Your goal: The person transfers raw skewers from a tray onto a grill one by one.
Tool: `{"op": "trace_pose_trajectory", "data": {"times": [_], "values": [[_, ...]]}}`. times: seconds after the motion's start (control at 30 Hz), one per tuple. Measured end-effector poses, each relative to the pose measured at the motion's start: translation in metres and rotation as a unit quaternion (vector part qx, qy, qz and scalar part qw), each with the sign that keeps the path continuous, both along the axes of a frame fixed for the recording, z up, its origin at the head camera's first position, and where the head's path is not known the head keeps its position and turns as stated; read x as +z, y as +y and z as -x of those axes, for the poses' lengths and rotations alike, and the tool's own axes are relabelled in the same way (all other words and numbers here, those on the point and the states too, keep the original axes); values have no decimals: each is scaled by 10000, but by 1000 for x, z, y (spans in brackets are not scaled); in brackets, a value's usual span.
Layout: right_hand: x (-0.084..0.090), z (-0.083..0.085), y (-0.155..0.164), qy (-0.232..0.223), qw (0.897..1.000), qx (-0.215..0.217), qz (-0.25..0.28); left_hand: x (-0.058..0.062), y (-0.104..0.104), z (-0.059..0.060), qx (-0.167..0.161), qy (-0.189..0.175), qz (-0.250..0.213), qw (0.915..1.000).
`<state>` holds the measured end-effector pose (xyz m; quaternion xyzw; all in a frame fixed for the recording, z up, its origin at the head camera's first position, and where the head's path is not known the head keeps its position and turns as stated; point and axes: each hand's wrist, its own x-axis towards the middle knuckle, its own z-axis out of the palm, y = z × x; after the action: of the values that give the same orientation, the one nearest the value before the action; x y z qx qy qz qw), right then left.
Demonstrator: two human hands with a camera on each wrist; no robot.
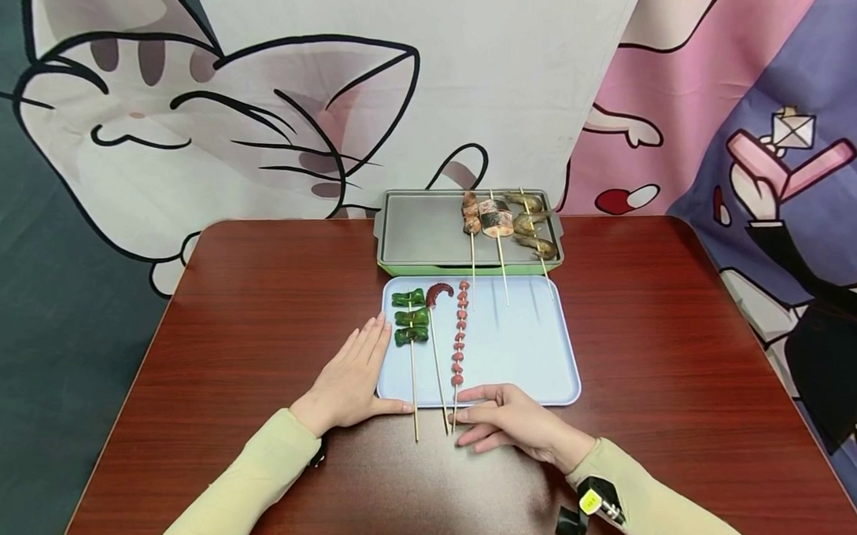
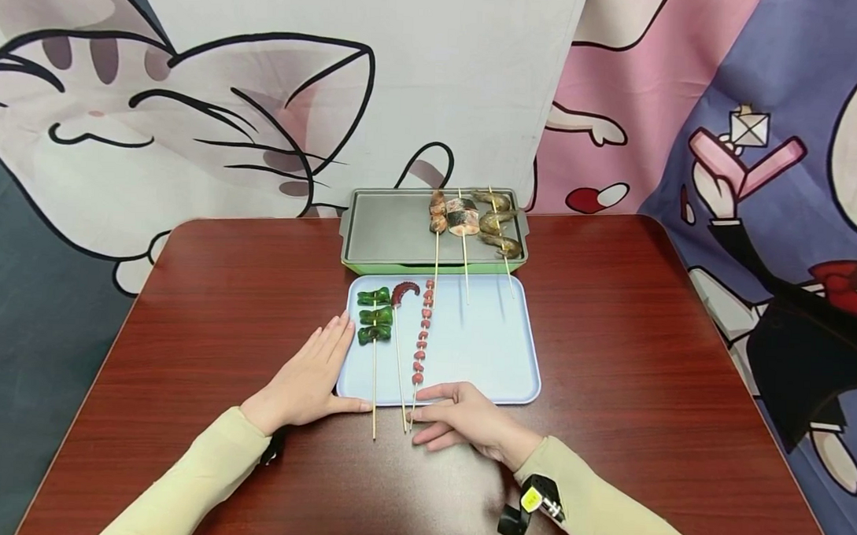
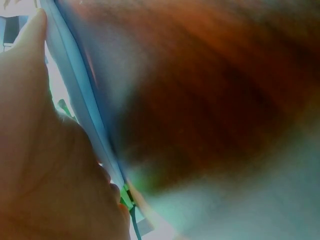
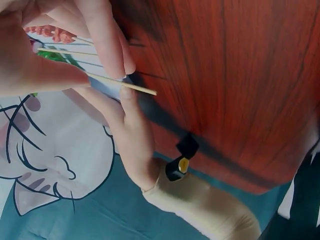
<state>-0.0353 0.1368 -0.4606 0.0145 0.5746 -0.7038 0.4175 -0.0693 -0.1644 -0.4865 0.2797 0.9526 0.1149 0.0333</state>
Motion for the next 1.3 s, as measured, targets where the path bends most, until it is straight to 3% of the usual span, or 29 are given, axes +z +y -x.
{"op": "trace_pose_trajectory", "data": {"times": [0.43,0.83,1.3], "values": [[-3,0,0,-223,9994,-190,197,-1,-1,3,-10,-6,60,10000],[0,0,-2,443,9960,-781,2,1,0,2,-21,-4,30,10000],[6,-2,2,894,9940,-595,-215,4,0,0,-25,-79,-71,9999]]}}
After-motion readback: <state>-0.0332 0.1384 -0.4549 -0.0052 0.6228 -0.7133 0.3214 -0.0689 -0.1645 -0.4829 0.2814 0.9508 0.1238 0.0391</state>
